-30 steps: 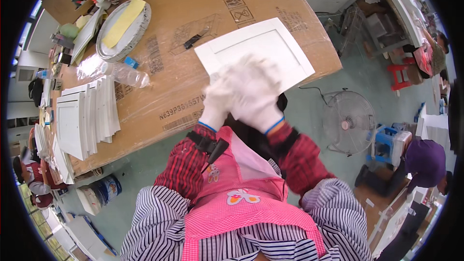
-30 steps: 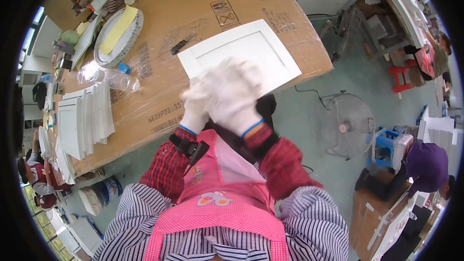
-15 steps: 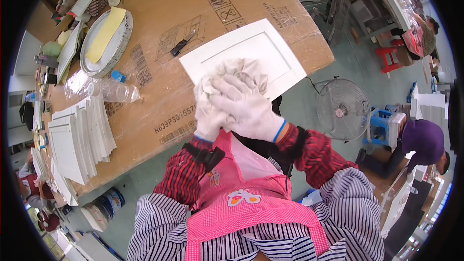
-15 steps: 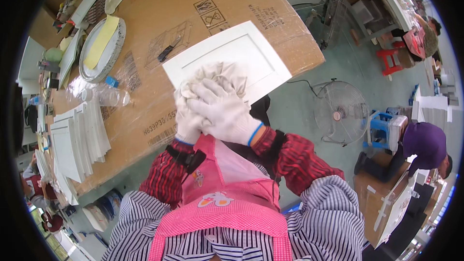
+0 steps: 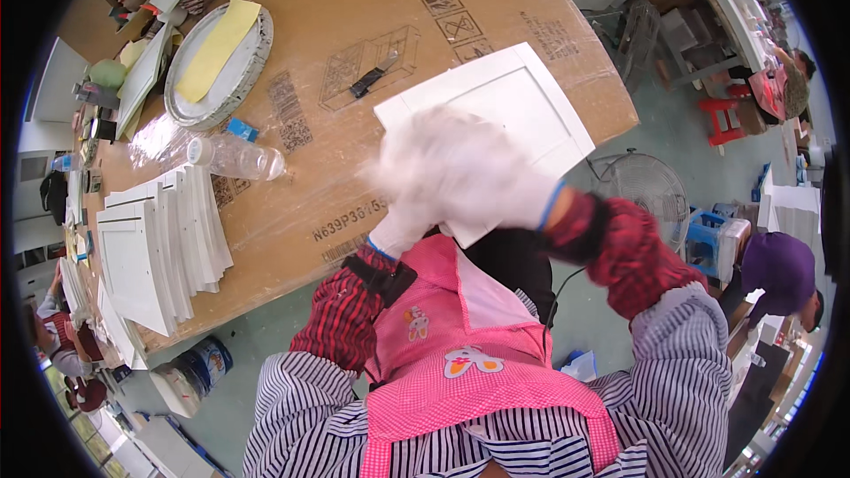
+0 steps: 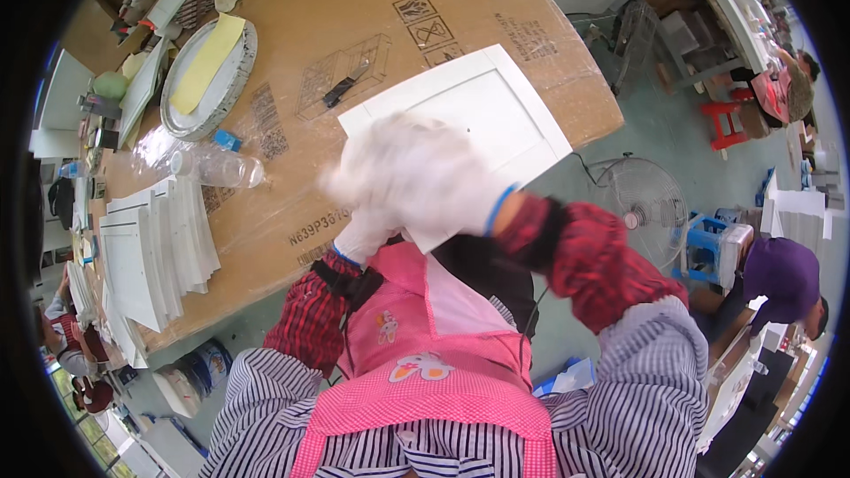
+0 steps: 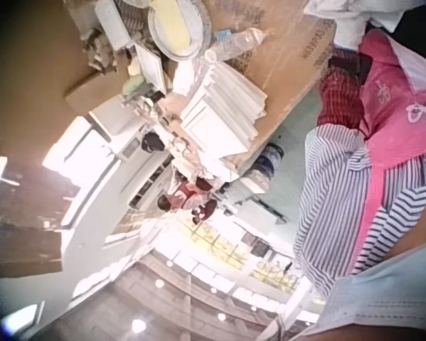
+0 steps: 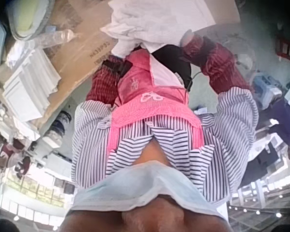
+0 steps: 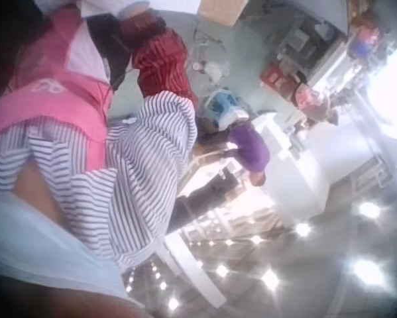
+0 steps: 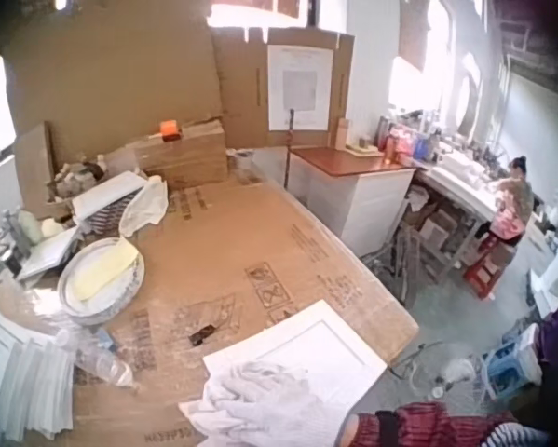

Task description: The person is cleaning a white cabinet door panel using a cloth in a furniture manufacturing facility.

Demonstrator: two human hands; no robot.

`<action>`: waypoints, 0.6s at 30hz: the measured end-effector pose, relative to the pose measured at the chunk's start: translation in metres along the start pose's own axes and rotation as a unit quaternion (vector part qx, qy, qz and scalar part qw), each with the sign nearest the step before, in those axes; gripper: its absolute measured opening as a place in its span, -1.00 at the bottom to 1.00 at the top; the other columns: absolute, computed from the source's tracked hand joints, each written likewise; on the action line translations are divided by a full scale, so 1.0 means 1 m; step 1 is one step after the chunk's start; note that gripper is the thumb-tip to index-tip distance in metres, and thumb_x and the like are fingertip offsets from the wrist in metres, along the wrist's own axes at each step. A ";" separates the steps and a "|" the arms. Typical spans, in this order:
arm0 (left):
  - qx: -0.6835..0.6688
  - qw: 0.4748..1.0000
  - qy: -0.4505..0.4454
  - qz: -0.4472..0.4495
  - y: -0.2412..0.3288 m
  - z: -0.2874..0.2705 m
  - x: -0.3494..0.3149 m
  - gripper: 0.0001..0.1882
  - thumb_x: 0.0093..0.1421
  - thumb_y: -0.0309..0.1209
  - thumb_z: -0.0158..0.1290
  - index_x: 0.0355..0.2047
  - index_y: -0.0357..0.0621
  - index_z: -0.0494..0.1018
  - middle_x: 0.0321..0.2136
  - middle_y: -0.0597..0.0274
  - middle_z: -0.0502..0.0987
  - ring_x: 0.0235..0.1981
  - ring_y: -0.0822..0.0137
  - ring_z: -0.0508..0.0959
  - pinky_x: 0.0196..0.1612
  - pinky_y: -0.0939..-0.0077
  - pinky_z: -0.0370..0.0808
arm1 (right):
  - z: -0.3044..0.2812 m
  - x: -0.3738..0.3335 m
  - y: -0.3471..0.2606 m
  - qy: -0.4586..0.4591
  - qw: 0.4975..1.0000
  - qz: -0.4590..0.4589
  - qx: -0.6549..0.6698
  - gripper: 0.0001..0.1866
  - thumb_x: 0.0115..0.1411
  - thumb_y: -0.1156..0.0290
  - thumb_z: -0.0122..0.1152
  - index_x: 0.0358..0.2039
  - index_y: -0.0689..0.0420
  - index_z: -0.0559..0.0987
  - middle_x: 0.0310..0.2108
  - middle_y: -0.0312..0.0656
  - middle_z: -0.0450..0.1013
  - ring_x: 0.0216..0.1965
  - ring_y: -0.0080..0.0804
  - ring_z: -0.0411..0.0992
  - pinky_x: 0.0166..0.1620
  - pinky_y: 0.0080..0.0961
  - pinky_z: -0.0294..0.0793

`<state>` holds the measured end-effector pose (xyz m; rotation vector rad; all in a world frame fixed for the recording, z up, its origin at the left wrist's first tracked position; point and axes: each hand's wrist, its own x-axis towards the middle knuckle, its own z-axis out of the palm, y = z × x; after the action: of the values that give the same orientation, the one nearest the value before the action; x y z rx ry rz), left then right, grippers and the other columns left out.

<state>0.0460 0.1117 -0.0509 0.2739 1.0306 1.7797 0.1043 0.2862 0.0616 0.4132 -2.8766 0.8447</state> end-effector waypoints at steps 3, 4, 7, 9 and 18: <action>0.368 0.926 -0.025 0.079 -0.031 -0.051 0.000 -0.22 0.13 -0.52 0.32 0.33 -0.29 0.23 0.02 0.12 0.56 0.02 0.26 0.59 0.01 0.34 0.62 | 0.007 0.014 0.007 0.054 0.996 -0.009 -0.067 -0.69 0.24 0.26 0.24 -0.01 -0.07 0.69 0.17 -0.16 0.50 0.39 -0.16 0.26 0.40 -0.18 0.24; 0.363 0.928 -0.035 0.079 -0.023 -0.035 0.003 -0.22 0.13 -0.52 0.32 0.33 -0.29 0.23 0.02 0.12 0.56 0.02 0.26 0.59 0.01 0.34 0.62 | 0.001 0.008 0.042 0.057 0.994 0.054 -0.079 -0.69 0.24 0.27 0.24 -0.01 -0.08 0.69 0.19 -0.14 0.49 0.40 -0.14 0.25 0.39 -0.17 0.26; 0.092 0.991 0.000 -0.101 0.017 0.017 -0.002 -0.22 0.14 -0.54 0.30 0.34 -0.23 0.22 -0.06 0.15 0.58 -0.22 0.38 0.64 -0.29 0.51 0.63 | -0.028 -0.034 0.183 0.161 0.956 0.175 -0.174 -0.65 0.31 0.33 0.17 0.10 -0.03 0.63 0.14 -0.13 0.54 0.27 -0.06 0.41 0.34 -0.18 0.33; 0.091 0.991 -0.013 -0.094 0.015 0.011 0.001 -0.21 0.13 -0.54 0.31 0.35 -0.22 0.22 -0.05 0.15 0.58 -0.19 0.38 0.64 -0.28 0.50 0.63 | -0.033 -0.039 0.206 0.183 0.924 0.281 -0.185 -0.65 0.34 0.36 0.13 0.12 -0.01 0.61 0.10 -0.12 0.57 0.19 -0.03 0.47 0.32 -0.17 0.35; 0.058 0.997 -0.009 -0.057 0.011 -0.002 -0.005 -0.16 0.09 -0.54 0.32 0.37 -0.22 0.20 0.06 0.12 0.53 -0.07 0.30 0.63 -0.16 0.38 0.66 | 0.035 0.031 0.009 0.128 0.987 -0.038 -0.091 -0.65 0.30 0.32 0.03 0.06 -0.02 0.61 0.12 -0.10 0.48 0.22 -0.09 0.39 0.31 -0.11 0.33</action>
<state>0.0399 0.1054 -0.0424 0.2960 1.1166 1.6157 0.0707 0.2677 0.0337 0.3608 -2.6513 0.5694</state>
